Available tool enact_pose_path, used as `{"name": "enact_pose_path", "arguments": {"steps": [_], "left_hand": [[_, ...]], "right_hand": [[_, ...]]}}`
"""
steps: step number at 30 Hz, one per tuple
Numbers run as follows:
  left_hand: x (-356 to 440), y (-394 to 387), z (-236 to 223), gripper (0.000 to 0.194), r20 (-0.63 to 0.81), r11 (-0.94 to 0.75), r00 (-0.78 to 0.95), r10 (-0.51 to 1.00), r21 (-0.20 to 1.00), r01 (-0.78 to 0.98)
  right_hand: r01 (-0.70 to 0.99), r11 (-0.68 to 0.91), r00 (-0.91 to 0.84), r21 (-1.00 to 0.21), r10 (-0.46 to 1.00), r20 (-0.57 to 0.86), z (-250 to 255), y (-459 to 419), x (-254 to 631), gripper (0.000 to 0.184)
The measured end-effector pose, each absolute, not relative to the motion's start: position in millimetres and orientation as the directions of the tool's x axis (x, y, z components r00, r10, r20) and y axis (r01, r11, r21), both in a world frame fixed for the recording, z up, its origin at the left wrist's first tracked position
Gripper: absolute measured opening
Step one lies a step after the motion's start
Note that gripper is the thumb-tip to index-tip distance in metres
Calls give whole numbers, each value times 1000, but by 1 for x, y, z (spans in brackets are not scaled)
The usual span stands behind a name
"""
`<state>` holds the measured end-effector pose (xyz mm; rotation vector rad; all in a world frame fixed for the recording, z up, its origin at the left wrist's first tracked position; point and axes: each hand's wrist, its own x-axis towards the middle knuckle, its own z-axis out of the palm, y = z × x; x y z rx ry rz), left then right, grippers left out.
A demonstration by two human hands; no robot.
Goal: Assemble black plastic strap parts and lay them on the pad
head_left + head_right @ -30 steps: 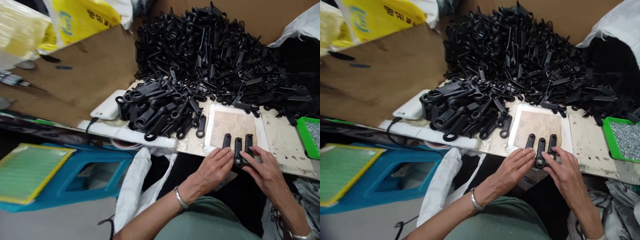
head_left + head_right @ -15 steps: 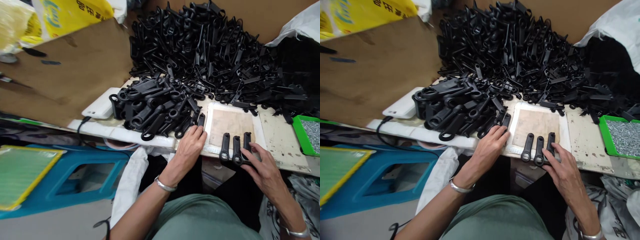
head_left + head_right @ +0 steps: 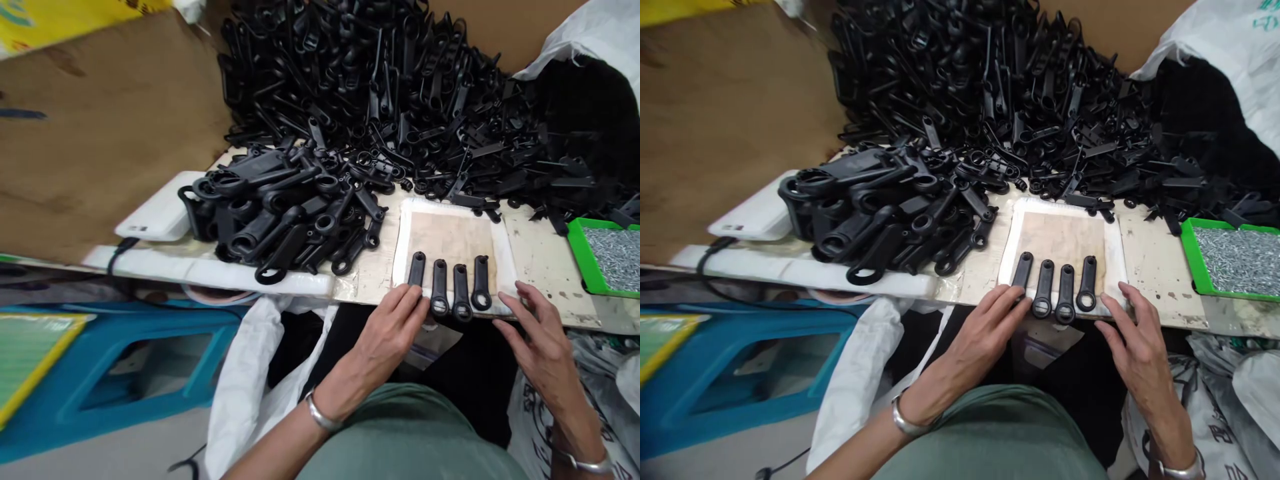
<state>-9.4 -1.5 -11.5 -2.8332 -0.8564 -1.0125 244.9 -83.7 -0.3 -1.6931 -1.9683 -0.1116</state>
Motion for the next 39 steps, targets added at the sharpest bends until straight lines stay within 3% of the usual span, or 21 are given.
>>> {"name": "enact_pose_path", "arguments": {"steps": [6,9,12,17,20,25,28,31,33,35,39], "left_hand": [[-19,12,-3,22,585,-849,629,511,227,478],[-32,32,3,23,600,-783,582,549,124,610],[-35,57,9,32,521,-649,560,644,-15,761],[-30,86,4,28,371,-590,605,705,-165,790],[-35,89,-4,29,423,-621,600,679,-105,777],[-39,66,-4,38,713,-701,442,545,97,707],[-21,36,5,50,838,-767,351,417,117,631],[10,6,11,48,841,-897,441,314,110,429],[32,-6,10,37,801,-955,552,231,79,286],[51,-12,4,30,769,-983,619,159,63,175],[75,-10,-9,29,743,-991,657,129,111,68]], "right_hand": [[937,202,-52,-284,886,460,-1,-84,247,48],[940,191,-35,-282,878,478,-2,-85,248,48],[941,186,-30,-282,878,478,0,-84,246,46],[948,177,-25,-266,871,491,6,-85,243,43],[943,149,18,-298,869,495,8,-88,244,41],[885,78,197,-458,829,523,11,-92,241,30],[721,29,404,-692,794,454,12,-92,233,21],[344,-1,506,-939,842,185,11,-89,222,23],[122,-45,472,-992,881,18,9,-87,216,30],[18,-93,480,-996,874,-73,7,-85,213,38],[42,-158,578,-987,809,-106,3,-80,217,53]]}}
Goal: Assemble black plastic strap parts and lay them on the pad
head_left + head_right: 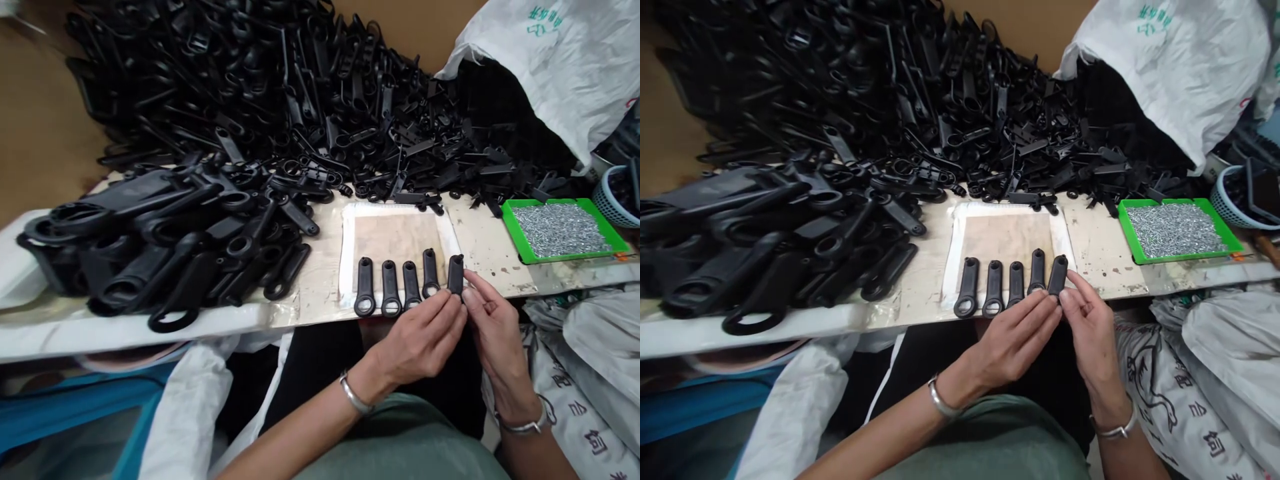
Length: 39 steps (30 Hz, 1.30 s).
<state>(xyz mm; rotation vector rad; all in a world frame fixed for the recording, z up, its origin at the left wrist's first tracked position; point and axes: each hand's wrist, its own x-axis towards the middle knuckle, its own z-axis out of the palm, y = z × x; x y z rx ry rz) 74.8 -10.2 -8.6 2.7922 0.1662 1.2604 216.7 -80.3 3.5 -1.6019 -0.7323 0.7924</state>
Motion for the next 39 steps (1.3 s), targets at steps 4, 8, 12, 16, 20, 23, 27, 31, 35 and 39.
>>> {"name": "enact_pose_path", "arguments": {"steps": [4,8,12,16,20,23,27,31,35,39], "left_hand": [[80,-4,-14,30,654,-962,706,271,162,219],[78,2,-18,26,586,-925,737,337,60,375],[78,2,-17,31,548,-923,768,332,21,384],[74,0,-11,30,513,-904,767,385,41,427],[58,5,-6,41,416,-873,780,467,75,482],[47,9,-10,45,373,-863,793,482,47,503],[48,5,-18,44,384,-835,767,514,17,551],[57,-3,-19,39,434,-801,723,537,-7,599],[58,-1,-20,35,479,-805,719,503,-44,592],[55,7,-25,34,586,-846,711,389,-78,528]], "right_hand": [[138,-221,563,-966,819,-107,4,-71,231,56],[467,-245,457,-850,889,-5,7,-59,242,42],[840,-164,295,-517,938,182,13,-51,241,31],[970,-205,226,-129,958,176,20,-49,235,28],[969,-245,234,35,954,189,23,-51,233,24],[972,-232,221,21,946,236,20,-53,234,23],[988,-110,138,-109,945,296,17,-58,234,24],[987,51,-3,-151,954,301,18,-61,227,29],[972,185,-138,-148,950,282,16,-59,223,33],[950,221,-150,-222,942,299,12,-58,225,26]]}}
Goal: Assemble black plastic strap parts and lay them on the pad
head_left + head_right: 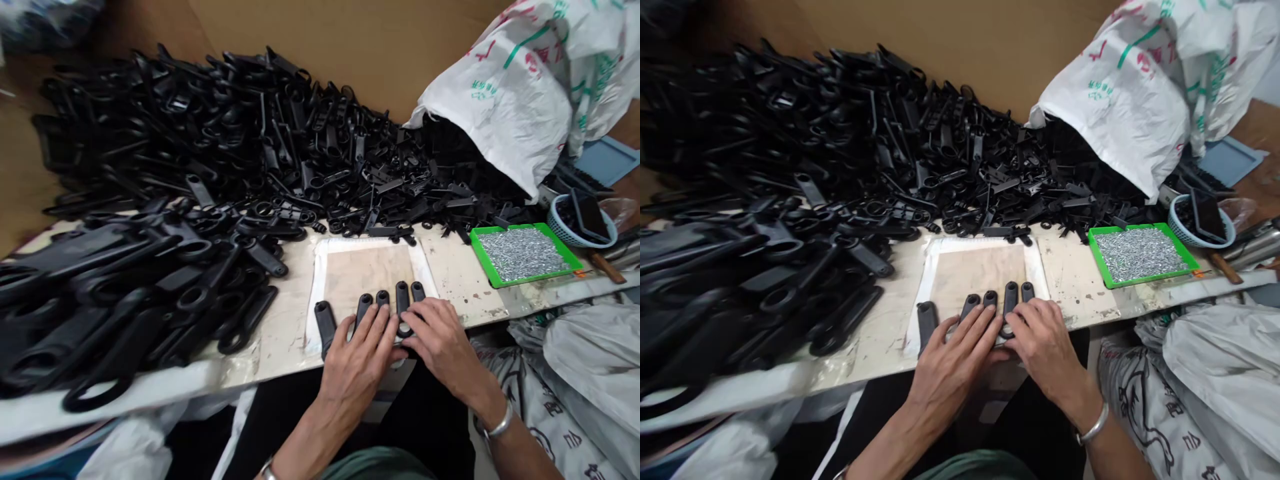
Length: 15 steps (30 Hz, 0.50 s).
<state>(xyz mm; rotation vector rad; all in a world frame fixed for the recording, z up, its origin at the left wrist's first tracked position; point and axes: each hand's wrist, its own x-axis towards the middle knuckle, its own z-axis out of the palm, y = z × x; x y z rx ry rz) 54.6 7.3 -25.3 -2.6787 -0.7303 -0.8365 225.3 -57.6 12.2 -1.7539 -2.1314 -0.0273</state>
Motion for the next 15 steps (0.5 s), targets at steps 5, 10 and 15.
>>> {"name": "enact_pose_path", "arguments": {"steps": [5,10,15], "left_hand": [[46,13,-19,31,640,-898,713,288,-78,432],[25,21,-21,40,616,-903,736,280,-91,420],[14,31,-48,52,635,-941,739,227,-54,335]], "right_hand": [[922,259,-172,-286,940,295,16,-60,228,23],[915,263,-186,-306,948,257,22,-61,231,23],[912,262,-195,-315,954,229,20,-60,234,25]]}}
